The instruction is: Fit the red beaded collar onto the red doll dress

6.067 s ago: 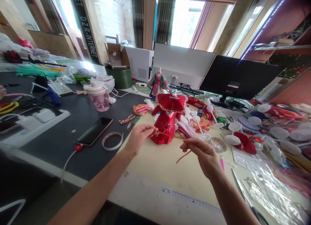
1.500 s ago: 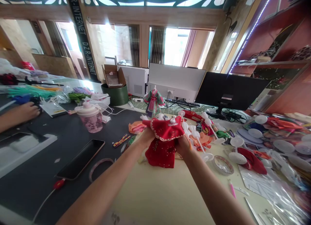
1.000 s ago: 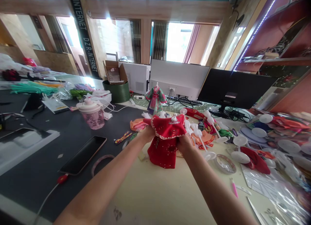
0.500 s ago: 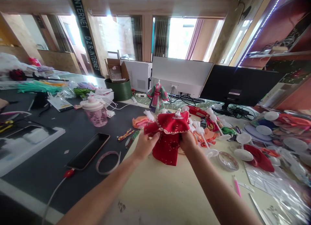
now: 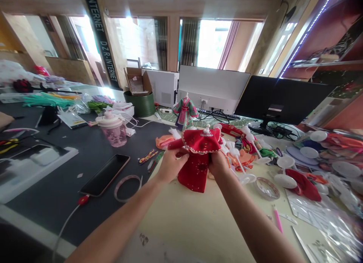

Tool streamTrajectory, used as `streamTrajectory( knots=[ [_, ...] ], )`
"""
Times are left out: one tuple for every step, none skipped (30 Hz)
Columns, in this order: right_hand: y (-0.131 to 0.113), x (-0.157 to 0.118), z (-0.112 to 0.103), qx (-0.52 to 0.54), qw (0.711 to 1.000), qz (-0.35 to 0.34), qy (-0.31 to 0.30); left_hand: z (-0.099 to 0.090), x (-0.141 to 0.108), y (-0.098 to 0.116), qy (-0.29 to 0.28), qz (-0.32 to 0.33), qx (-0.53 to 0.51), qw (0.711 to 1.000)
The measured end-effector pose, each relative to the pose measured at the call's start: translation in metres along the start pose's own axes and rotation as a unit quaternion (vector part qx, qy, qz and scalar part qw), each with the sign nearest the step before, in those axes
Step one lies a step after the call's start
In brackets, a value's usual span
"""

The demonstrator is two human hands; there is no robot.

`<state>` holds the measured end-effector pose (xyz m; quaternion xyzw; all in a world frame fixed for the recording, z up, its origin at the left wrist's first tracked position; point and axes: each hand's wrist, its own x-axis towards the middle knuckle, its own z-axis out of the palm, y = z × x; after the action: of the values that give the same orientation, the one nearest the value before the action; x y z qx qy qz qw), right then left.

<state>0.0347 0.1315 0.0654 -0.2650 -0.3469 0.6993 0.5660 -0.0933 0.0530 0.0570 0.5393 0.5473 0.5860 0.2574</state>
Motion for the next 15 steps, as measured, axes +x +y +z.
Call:
streamTrajectory(
  knots=[
    [0.0,0.0,0.0,0.002,1.0,-0.001,0.006,-0.002,0.0,0.001,0.004,0.002,0.007,1.0],
    [0.001,0.0,0.001,0.005,1.0,-0.002,0.013,-0.004,0.001,0.003,0.01,0.008,0.017,1.0],
    [0.001,0.001,0.001,0.007,1.0,-0.003,0.022,-0.005,0.002,0.005,0.016,0.016,0.028,0.999],
    [0.002,0.001,0.001,0.009,0.999,-0.004,0.03,-0.007,0.002,0.007,0.021,0.026,0.038,0.999],
    [0.002,0.002,0.001,0.01,0.999,-0.006,0.038,-0.008,0.003,0.009,0.023,0.036,0.044,0.998],
    [0.002,0.003,0.0,0.011,0.999,-0.009,0.046,-0.008,0.003,0.011,0.024,0.043,0.048,0.998],
    [0.003,0.004,0.0,0.011,0.999,-0.012,0.052,-0.009,0.004,0.013,0.023,0.047,0.048,0.998],
    [0.003,0.005,-0.001,0.01,0.998,-0.016,0.057,-0.009,0.003,0.016,0.021,0.048,0.047,0.997],
    [0.003,0.006,-0.001,0.008,0.998,-0.02,0.059,-0.009,0.003,0.018,0.019,0.05,0.048,0.997],
    [0.003,0.007,-0.001,0.005,0.998,-0.024,0.06,-0.009,0.003,0.021,0.018,0.054,0.051,0.997],
    [0.003,0.007,-0.001,0.001,0.998,-0.03,0.057,-0.009,0.002,0.024,0.016,0.059,0.055,0.997],
    [0.003,0.008,-0.001,-0.004,0.998,-0.036,0.053,-0.008,0.001,0.027,0.013,0.063,0.059,0.996],
    [0.003,0.007,-0.001,-0.01,0.998,-0.045,0.048,-0.007,0.0,0.029,0.011,0.066,0.061,0.996],
    [0.003,0.007,-0.001,-0.017,0.997,-0.058,0.044,-0.006,0.0,0.031,0.009,0.067,0.062,0.996],
    [0.003,0.006,-0.001,-0.026,0.996,-0.074,0.042,-0.004,-0.001,0.032,0.007,0.064,0.061,0.996]
  ],
)
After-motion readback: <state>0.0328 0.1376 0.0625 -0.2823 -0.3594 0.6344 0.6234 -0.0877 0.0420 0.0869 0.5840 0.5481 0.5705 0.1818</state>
